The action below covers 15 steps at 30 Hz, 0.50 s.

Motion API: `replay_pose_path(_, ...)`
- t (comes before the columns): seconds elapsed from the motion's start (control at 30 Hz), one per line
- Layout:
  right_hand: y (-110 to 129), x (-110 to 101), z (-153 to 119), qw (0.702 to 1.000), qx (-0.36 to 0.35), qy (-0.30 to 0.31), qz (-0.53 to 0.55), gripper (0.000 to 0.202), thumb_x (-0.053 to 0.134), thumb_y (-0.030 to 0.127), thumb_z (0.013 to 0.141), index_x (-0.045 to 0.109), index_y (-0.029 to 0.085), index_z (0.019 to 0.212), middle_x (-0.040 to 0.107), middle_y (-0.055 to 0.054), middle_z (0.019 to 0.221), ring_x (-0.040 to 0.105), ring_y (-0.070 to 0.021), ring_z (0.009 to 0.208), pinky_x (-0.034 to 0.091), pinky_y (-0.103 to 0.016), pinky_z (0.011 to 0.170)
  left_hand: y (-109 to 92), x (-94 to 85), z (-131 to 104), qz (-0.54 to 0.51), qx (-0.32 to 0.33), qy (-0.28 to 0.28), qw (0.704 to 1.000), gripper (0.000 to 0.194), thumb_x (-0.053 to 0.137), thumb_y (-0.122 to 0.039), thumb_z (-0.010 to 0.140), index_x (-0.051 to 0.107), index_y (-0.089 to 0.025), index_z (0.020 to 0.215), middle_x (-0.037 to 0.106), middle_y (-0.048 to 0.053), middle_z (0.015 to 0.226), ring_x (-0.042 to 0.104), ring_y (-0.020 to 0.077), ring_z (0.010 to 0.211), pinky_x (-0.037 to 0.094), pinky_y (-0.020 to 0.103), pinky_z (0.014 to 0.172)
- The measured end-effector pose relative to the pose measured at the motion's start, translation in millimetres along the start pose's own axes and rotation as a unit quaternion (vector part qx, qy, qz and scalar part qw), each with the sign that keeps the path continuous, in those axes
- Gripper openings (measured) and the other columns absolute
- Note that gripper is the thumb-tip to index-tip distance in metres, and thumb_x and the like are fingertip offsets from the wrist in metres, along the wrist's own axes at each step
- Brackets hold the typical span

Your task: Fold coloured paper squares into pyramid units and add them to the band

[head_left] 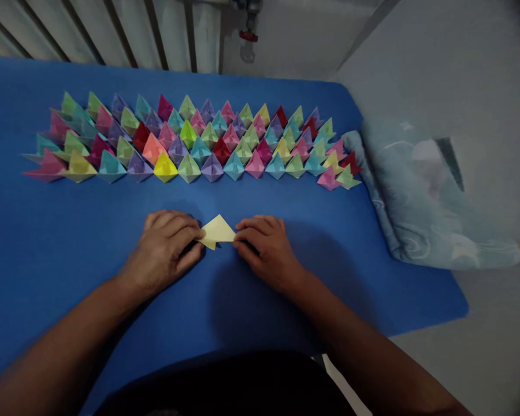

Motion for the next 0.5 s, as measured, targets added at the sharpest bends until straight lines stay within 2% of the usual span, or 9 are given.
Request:
replay_pose_path(0.2,-2,-2,2,0.999,0.041,-0.017,0.03,0.015,0.059,0.027,0.094,0.068,0.021,0.083,0.072,-0.004,0.109,0.057,-0.0225,0.106,0.036,-0.039,0.092,11,4.5,3,-0.03,-0.057,0.003,0.998,0.024,0.052,-0.036,0.096,0.07,-0.021,0.087,0.073,0.007,0.097,0.063,0.0262,0.097,0.043,0.043,0.084)
replay_pose_path(0.5,-2,1,5,0.998,0.064,-0.016,0.02,0.017,0.059,0.025,0.092,0.065,0.02,0.077,0.071,-0.005,0.112,0.058,-0.0234,0.107,0.036,-0.039,0.092,13,9.9,10,0.008,-0.094,0.001,0.996,0.023,0.056,-0.036,0.092,0.064,-0.021,0.077,0.07,0.008,0.096,0.059,0.0272,0.096,0.041,0.044,0.08)
Point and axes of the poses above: each hand's wrist, its own z-axis towards the middle knuckle, its own x-axis out of the palm, y = z × x, the point moved 5 cm from there along z, towards the middle knuckle
